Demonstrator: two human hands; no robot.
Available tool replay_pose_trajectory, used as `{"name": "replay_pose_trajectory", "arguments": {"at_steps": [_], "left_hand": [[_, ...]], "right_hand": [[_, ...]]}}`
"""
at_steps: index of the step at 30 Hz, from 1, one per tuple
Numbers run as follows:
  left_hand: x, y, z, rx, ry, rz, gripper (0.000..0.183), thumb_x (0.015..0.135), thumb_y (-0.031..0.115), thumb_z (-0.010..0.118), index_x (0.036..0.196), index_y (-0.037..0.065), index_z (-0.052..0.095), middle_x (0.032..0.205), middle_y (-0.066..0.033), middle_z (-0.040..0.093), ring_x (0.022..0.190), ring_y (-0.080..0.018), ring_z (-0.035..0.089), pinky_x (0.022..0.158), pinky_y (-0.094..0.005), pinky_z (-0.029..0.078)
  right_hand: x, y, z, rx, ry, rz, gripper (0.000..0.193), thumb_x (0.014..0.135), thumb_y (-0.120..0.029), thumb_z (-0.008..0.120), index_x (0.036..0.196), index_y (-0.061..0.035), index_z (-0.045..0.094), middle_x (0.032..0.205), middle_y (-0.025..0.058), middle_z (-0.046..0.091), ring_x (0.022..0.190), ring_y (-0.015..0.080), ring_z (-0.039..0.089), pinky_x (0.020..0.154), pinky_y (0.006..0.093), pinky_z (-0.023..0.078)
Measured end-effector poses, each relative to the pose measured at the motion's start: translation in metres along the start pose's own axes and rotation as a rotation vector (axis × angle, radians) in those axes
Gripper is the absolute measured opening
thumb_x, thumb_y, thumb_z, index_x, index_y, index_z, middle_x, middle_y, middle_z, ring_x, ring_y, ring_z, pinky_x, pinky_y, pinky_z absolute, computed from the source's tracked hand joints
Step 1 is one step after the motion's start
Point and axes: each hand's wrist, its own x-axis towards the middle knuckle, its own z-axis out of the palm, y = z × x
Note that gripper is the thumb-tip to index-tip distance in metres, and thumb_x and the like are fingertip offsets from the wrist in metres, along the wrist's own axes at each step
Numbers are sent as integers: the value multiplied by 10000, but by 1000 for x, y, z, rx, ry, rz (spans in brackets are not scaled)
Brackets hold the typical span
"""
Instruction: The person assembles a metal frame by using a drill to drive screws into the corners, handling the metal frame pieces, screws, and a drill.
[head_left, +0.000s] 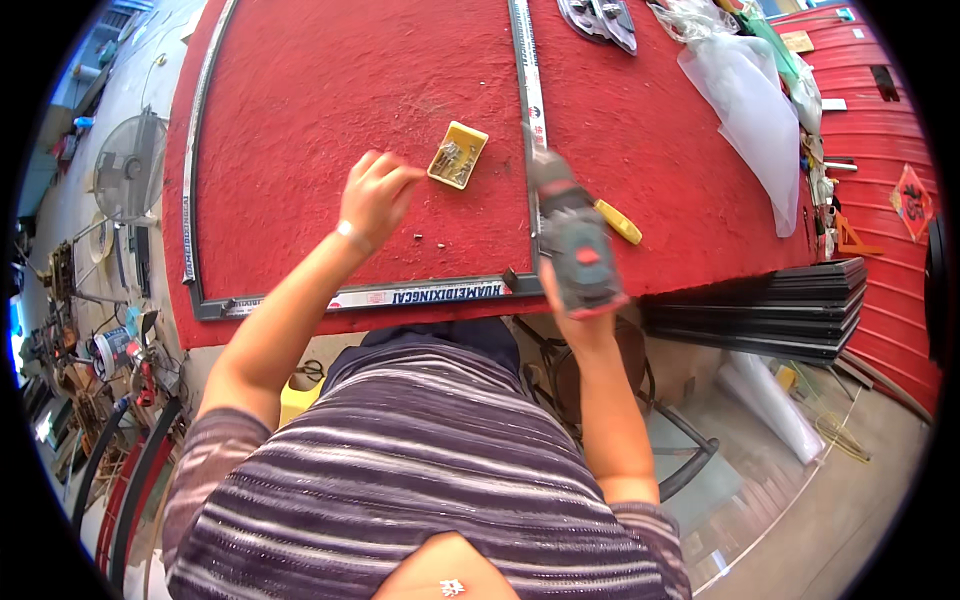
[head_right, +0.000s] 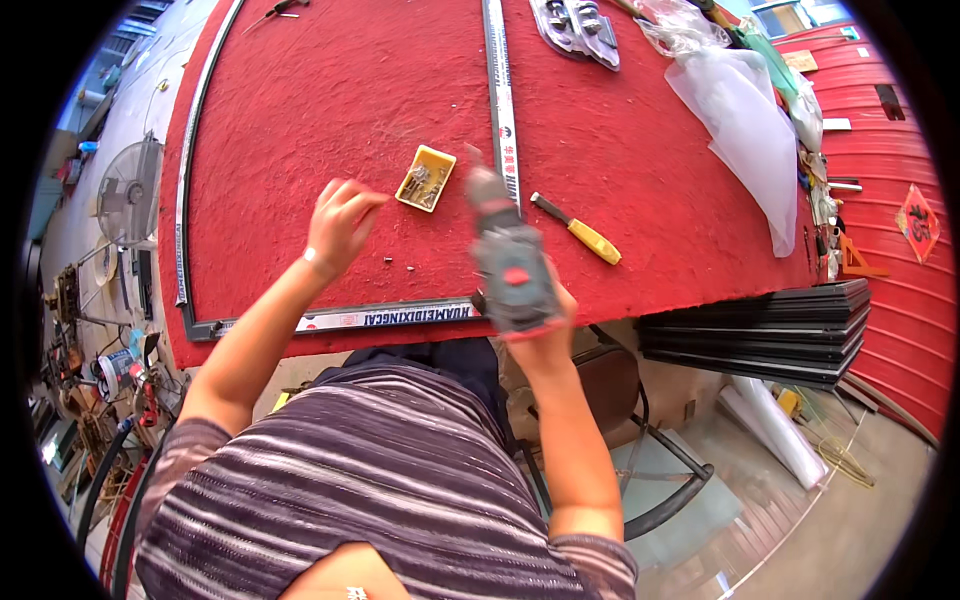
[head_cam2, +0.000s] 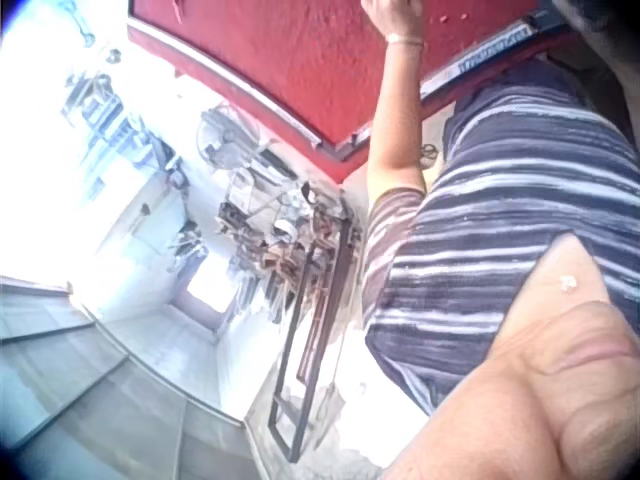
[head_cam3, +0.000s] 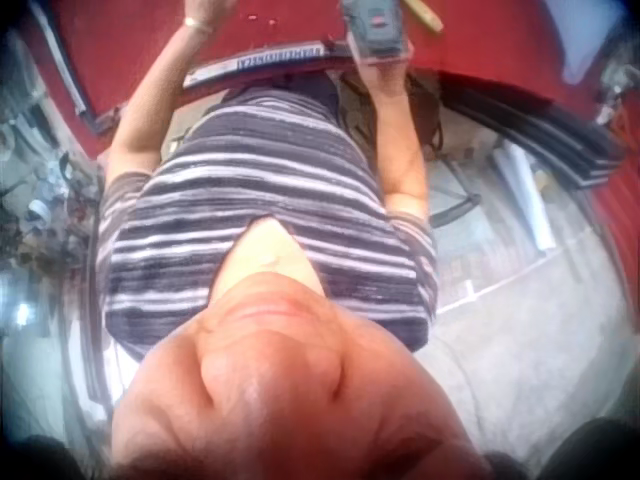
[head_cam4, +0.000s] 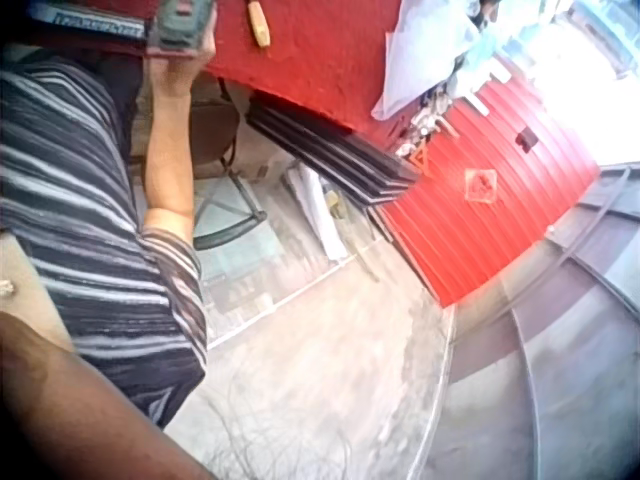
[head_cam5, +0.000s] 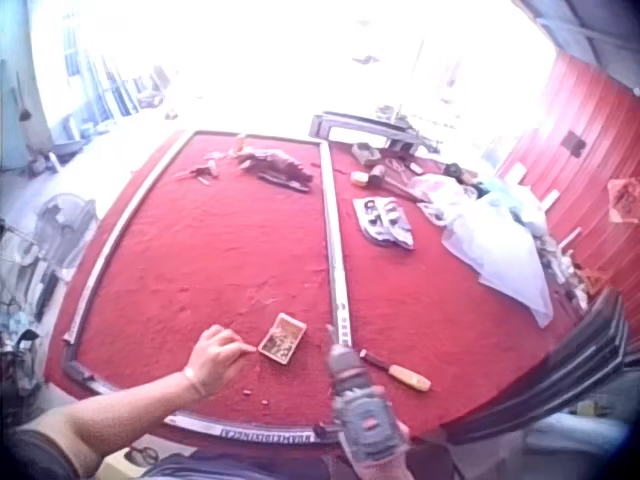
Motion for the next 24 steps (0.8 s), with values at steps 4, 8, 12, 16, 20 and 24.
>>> {"name": "replay_pose_trajectory", "arguments": {"at_steps": [4,8,12,16,20,24], "left_hand": [[58,-21,68,293,-219,190,72,789,172,664,845,191,705,891,15,613,945,-198,558,823,-355,457],[89,-27,95,510,-423,357,99,794,141,645,879,176,680,941,12,620,1008,-194,556,857,-357,450],[99,-26,98,528,-552,325,154,758,58,652,903,109,636,984,-42,609,1052,-232,550,883,-371,476],[98,-30,90,318,-385,244,97,822,22,611,916,43,629,999,-102,621,1023,-295,575,886,-384,494],[41,5,88,-420,-324,-290,190,948,156,630,1088,37,679,950,-55,702,843,-155,650,736,-297,520],[-20,91,72,-1181,-784,-991,222,965,190,623,1092,14,669,968,-40,689,831,-125,644,731,-267,540]], "right_hand": [[-91,24,-48,-146,201,440,276,825,-44,682,1082,28,612,970,124,677,873,230,660,802,352,509],[-166,34,-48,-89,365,611,264,837,-74,690,1071,23,615,975,118,671,870,234,648,803,367,507],[-188,20,-40,-86,348,708,235,835,-106,711,1015,21,629,933,115,676,836,243,649,793,371,504],[-190,19,-35,-241,245,519,90,845,-61,691,892,-25,623,787,23,637,688,130,619,626,301,492],[-187,5,-34,-133,170,489,93,820,-53,692,897,-30,646,807,38,656,700,162,628,648,326,499],[-196,14,-28,-97,-1,332,274,725,-127,770,969,-36,684,917,98,704,772,254,682,704,339,536]]}}
